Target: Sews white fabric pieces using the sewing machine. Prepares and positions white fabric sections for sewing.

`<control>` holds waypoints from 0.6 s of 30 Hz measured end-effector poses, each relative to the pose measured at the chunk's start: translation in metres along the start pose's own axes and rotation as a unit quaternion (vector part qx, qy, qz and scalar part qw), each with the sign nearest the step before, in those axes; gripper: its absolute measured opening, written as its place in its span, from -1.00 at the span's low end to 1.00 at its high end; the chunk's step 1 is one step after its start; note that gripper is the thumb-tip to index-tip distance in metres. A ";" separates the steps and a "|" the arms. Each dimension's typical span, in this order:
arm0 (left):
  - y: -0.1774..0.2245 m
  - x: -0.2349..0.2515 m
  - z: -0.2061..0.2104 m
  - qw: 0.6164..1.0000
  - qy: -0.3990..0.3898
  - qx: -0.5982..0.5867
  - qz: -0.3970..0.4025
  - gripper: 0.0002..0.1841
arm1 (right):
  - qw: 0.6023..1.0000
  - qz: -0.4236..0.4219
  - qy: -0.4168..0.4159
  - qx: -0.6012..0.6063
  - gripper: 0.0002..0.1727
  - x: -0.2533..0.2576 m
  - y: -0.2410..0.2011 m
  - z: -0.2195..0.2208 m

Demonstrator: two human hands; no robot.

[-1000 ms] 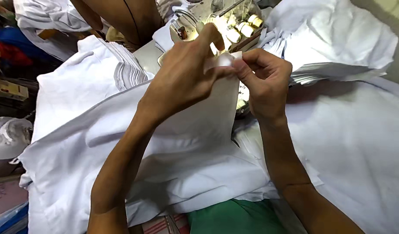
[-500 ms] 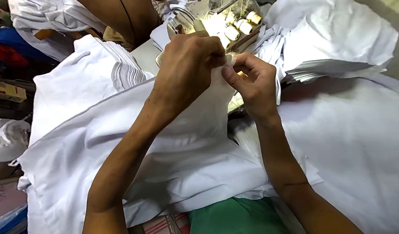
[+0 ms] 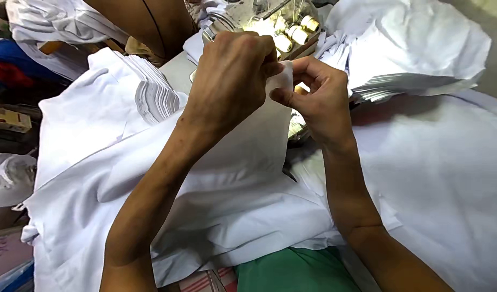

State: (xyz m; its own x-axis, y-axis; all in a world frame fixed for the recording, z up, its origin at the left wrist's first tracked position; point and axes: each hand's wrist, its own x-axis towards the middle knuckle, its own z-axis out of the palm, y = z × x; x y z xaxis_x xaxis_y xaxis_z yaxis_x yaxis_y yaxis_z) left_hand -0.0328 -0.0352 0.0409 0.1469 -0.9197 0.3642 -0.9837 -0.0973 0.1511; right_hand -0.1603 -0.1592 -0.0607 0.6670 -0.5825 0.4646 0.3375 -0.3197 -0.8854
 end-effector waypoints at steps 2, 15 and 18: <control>0.001 -0.002 0.000 1.000 -0.004 0.008 0.006 -0.80 | 1.000 0.007 -0.009 0.025 -0.78 -0.001 -0.001 -0.001; -0.140 -0.246 -0.062 0.961 -0.236 0.002 -0.143 -0.53 | 0.997 -0.034 0.030 0.057 -0.84 -0.027 -0.011 -0.032; -0.121 -0.370 -0.136 0.970 -0.169 -0.010 -0.177 -0.66 | 0.996 -0.047 -0.010 0.070 -0.84 -0.047 -0.036 -0.069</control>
State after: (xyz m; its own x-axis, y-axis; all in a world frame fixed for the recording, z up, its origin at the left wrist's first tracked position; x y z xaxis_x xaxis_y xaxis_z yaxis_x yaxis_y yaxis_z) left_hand 0.0459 0.3681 0.0127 0.4301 -0.9021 -0.0349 -0.8747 -0.4260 0.2310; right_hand -0.2498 -0.1723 -0.0498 0.6405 -0.5398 0.5463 0.4876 -0.2637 -0.8323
